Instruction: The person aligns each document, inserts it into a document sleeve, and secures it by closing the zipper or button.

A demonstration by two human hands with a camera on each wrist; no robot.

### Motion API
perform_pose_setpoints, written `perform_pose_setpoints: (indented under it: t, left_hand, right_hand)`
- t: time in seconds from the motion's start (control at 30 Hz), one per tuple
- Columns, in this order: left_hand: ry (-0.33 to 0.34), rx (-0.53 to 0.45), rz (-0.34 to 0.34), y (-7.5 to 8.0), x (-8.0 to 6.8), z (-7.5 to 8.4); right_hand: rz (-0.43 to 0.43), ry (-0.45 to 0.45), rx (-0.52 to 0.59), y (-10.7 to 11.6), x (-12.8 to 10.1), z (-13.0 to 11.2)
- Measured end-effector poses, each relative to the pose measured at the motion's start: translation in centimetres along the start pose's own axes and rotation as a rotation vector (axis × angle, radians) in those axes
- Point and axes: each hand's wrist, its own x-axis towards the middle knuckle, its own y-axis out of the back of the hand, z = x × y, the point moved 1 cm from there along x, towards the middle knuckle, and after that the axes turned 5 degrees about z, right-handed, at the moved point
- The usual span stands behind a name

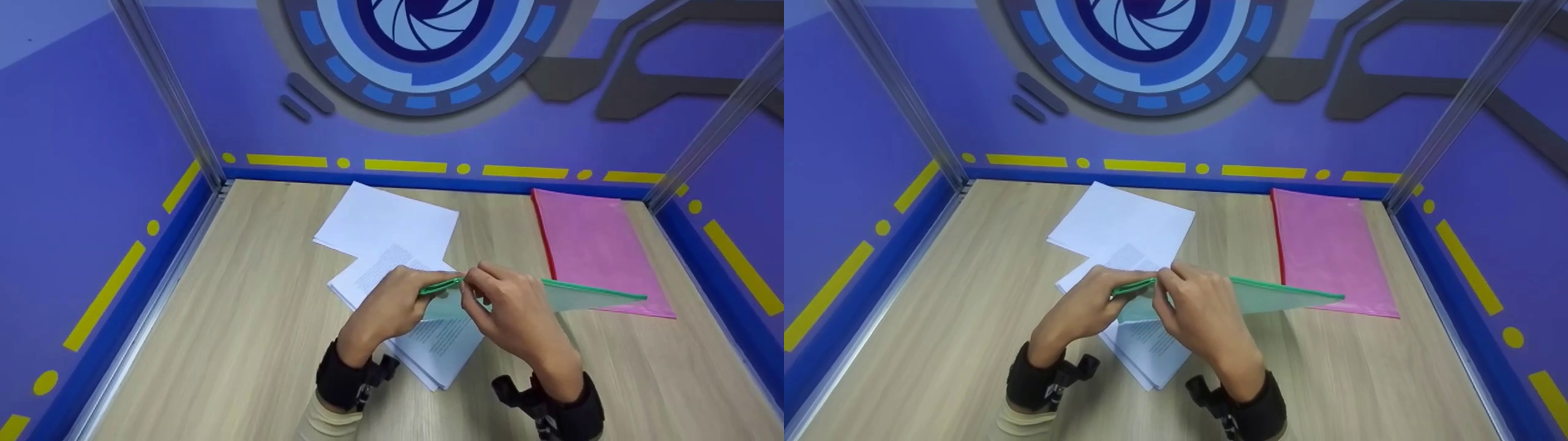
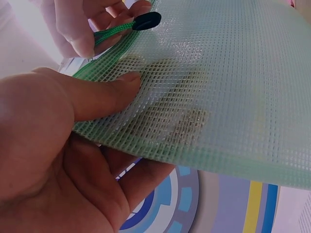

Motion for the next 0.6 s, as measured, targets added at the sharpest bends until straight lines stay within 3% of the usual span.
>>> perform_pose_setpoints:
  t: [0.6]
  left_hand:
    - [-0.034,-0.041,0.025,0.12,-0.12,-0.19]
  right_hand:
    - [-0.001,-0.002,0.005,0.21,0.01,0.23]
